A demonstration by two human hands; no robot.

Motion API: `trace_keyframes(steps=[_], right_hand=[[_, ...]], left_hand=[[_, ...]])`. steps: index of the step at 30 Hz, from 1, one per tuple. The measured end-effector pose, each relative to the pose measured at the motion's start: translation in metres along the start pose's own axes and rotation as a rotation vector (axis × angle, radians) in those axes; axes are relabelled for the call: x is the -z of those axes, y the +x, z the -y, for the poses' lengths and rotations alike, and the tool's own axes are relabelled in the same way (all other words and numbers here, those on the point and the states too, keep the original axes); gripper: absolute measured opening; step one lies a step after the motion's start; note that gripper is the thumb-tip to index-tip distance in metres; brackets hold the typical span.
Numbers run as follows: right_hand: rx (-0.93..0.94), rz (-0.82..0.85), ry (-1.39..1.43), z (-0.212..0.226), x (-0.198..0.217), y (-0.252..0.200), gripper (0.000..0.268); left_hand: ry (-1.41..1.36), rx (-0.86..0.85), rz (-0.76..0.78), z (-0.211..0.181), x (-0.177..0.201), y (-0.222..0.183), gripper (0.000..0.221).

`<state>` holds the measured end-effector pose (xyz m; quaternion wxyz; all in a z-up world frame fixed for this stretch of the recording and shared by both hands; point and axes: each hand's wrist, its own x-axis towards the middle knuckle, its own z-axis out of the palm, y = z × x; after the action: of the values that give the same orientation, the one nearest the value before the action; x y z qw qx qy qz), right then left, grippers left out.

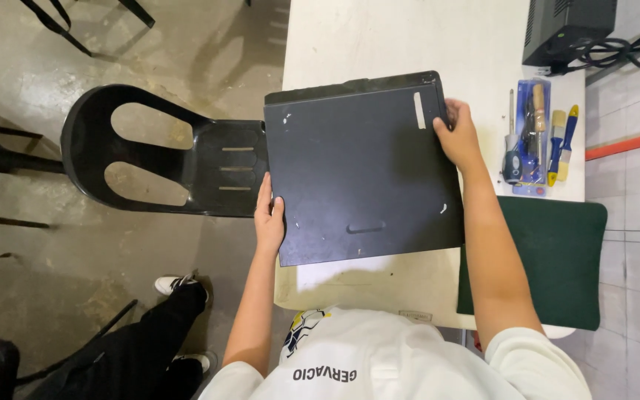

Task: Removing the side panel of a desktop computer tower using a screwdriver and then inspecting the interior.

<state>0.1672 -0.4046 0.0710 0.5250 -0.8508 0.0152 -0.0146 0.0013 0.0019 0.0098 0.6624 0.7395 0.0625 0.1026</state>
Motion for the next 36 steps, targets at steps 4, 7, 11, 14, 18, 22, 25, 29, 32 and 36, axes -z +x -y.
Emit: trace_keyframes(steps=[4, 7, 11, 14, 18, 22, 25, 29, 32, 36], right_hand=[[-0.049, 0.034, -0.024, 0.024, 0.015, -0.061, 0.051], [-0.211, 0.157, -0.07, 0.046, 0.035, -0.137, 0.061], [-0.203, 0.119, 0.177, -0.018, 0.035, -0.215, 0.064], [0.021, -0.031, 0.338, -0.075, 0.01, -0.249, 0.065], [0.136, -0.16, -0.053, -0.097, 0.009, -0.254, 0.076], [0.098, -0.118, -0.016, -0.099, 0.021, -0.245, 0.07], [0.066, -0.094, 0.031, -0.099, 0.026, -0.24, 0.071], [-0.142, -0.038, 0.045, -0.044, 0.038, -0.23, 0.083], [-0.294, 0.072, 0.003, -0.013, 0.049, -0.221, 0.093], [-0.285, 0.226, 0.003, -0.004, 0.056, -0.21, 0.097]], left_hand=[[0.105, 0.027, 0.0, -0.002, 0.0, 0.0, 0.055], [0.112, 0.044, -0.005, -0.008, -0.001, -0.001, 0.055], [0.109, 0.037, 0.038, -0.002, 0.0, 0.001, 0.061], [0.166, 0.044, 0.115, -0.001, 0.002, 0.002, 0.064], [0.283, 0.073, 0.205, -0.012, 0.002, 0.003, 0.063], [0.284, 0.073, 0.25, -0.011, 0.005, 0.008, 0.065], [0.256, 0.074, 0.249, -0.007, 0.005, 0.008, 0.066], [0.269, 0.02, 0.179, -0.001, 0.003, 0.01, 0.069], [0.252, -0.004, 0.129, 0.008, 0.003, 0.013, 0.071], [0.2, -0.017, 0.08, 0.02, 0.002, 0.017, 0.071]])
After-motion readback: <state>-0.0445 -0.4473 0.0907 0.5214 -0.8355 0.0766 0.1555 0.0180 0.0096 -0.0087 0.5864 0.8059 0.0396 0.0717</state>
